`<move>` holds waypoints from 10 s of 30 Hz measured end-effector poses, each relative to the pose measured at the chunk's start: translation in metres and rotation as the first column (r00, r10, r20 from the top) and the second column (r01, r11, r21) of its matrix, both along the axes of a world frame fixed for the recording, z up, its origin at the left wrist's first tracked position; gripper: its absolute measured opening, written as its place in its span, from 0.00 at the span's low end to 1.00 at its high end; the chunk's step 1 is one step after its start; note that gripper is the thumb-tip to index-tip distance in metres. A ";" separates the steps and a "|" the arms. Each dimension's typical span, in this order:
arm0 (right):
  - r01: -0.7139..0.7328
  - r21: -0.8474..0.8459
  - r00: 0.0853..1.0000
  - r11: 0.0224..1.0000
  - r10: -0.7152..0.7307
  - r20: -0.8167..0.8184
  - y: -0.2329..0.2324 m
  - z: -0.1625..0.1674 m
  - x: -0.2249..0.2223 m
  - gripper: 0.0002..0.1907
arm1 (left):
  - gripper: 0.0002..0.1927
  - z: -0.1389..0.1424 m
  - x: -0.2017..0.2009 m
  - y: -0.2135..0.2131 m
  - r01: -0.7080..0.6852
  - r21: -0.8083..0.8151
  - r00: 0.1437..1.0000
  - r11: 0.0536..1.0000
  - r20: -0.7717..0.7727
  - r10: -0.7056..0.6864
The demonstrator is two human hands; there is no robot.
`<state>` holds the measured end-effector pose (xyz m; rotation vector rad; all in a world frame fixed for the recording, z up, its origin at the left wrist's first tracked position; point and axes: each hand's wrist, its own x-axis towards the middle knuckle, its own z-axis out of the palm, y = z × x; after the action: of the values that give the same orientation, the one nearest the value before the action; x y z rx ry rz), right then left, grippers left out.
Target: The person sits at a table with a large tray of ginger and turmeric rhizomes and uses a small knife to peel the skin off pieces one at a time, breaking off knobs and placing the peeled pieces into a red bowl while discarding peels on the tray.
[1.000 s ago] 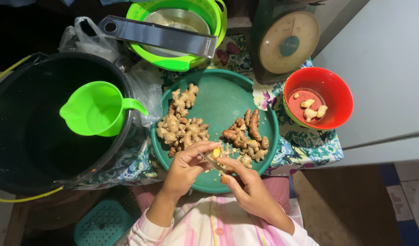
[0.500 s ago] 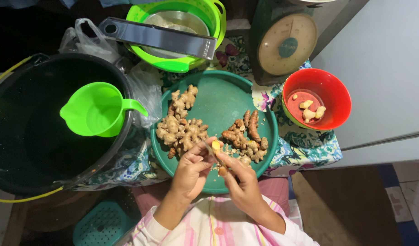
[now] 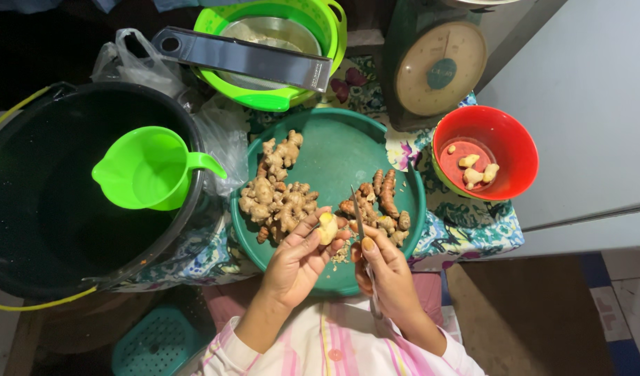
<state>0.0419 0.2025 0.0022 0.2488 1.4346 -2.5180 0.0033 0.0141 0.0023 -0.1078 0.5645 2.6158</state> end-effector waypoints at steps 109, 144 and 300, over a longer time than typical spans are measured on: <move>0.214 0.444 0.837 0.870 0.071 -0.542 -0.024 0.027 0.011 0.21 | 0.14 -0.010 0.002 0.012 -0.013 0.036 0.998 0.999 -0.060 0.015; 0.051 0.600 0.911 0.798 0.208 -0.355 -0.017 0.041 0.027 0.25 | 0.20 0.013 -0.005 -0.020 -0.073 -0.455 0.893 0.888 -0.426 -0.145; -0.018 0.093 0.999 0.995 0.021 -0.032 0.021 0.006 0.009 0.25 | 0.17 0.008 -0.002 -0.009 0.119 -0.403 0.975 0.907 -0.124 -0.182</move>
<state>0.0511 0.2238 0.0082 0.2099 1.5614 -2.4538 0.0013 0.0050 0.0105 0.0194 1.1081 2.3397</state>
